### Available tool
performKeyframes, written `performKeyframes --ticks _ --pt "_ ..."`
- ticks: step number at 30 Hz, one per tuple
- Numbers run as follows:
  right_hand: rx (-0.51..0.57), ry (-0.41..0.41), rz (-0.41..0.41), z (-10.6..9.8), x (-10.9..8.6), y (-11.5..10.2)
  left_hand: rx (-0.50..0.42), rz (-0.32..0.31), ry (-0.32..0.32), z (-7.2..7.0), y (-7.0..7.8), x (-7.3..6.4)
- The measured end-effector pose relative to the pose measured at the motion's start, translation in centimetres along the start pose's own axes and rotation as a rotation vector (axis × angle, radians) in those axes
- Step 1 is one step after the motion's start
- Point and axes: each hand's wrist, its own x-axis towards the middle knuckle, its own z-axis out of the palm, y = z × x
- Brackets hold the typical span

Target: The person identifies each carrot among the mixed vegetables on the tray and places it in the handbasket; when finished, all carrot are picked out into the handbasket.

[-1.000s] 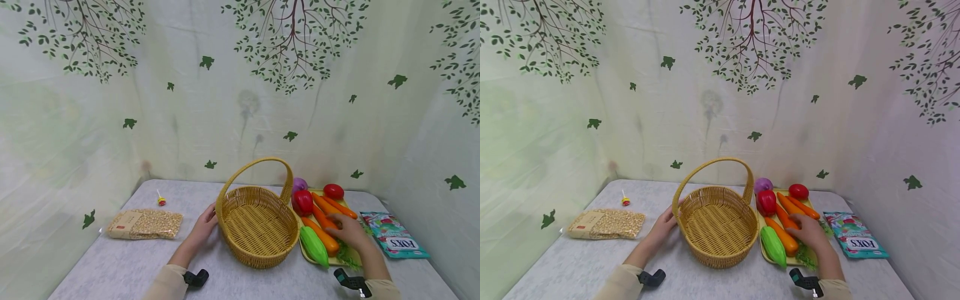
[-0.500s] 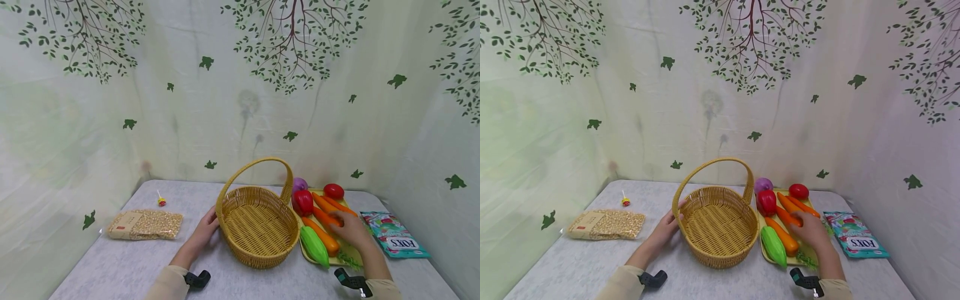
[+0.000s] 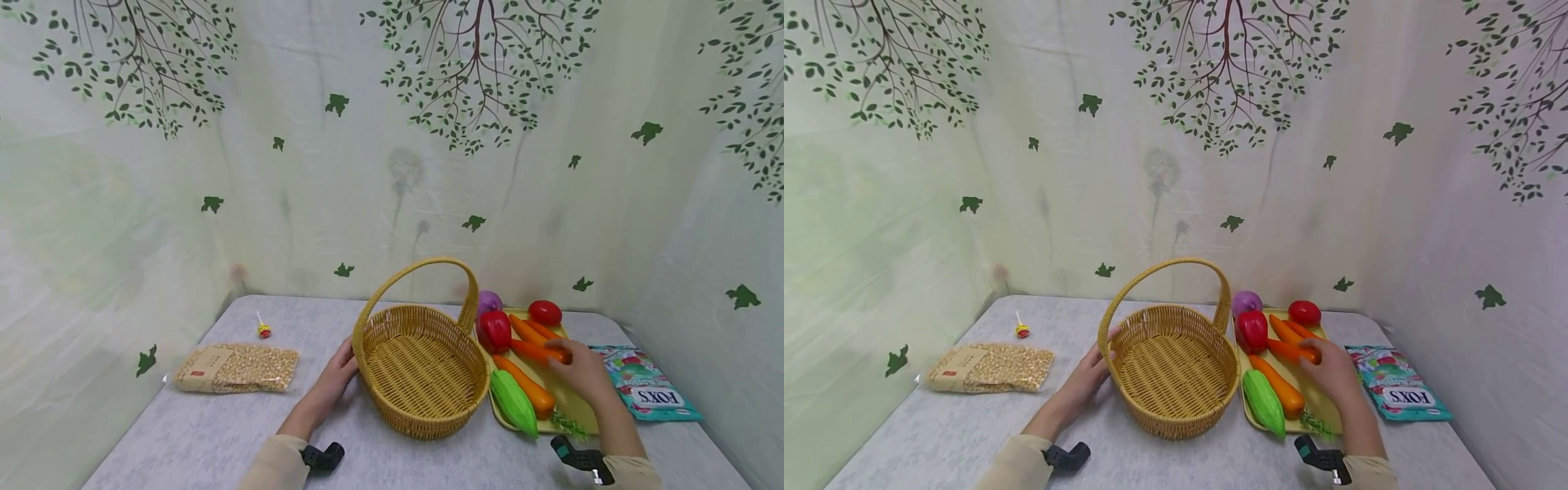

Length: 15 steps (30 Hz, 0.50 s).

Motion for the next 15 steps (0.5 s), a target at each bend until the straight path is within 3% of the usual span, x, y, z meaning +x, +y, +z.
performKeyframes --ticks 9,15 --pt "0.031 0.093 -0.043 -0.5 -0.1 0.2 0.003 0.01 -0.002 0.0 -0.2 0.0" --pt "0.102 0.118 -0.021 -1.5 -0.4 -0.2 -0.004 0.025 -0.008 0.0 -0.2 0.0"
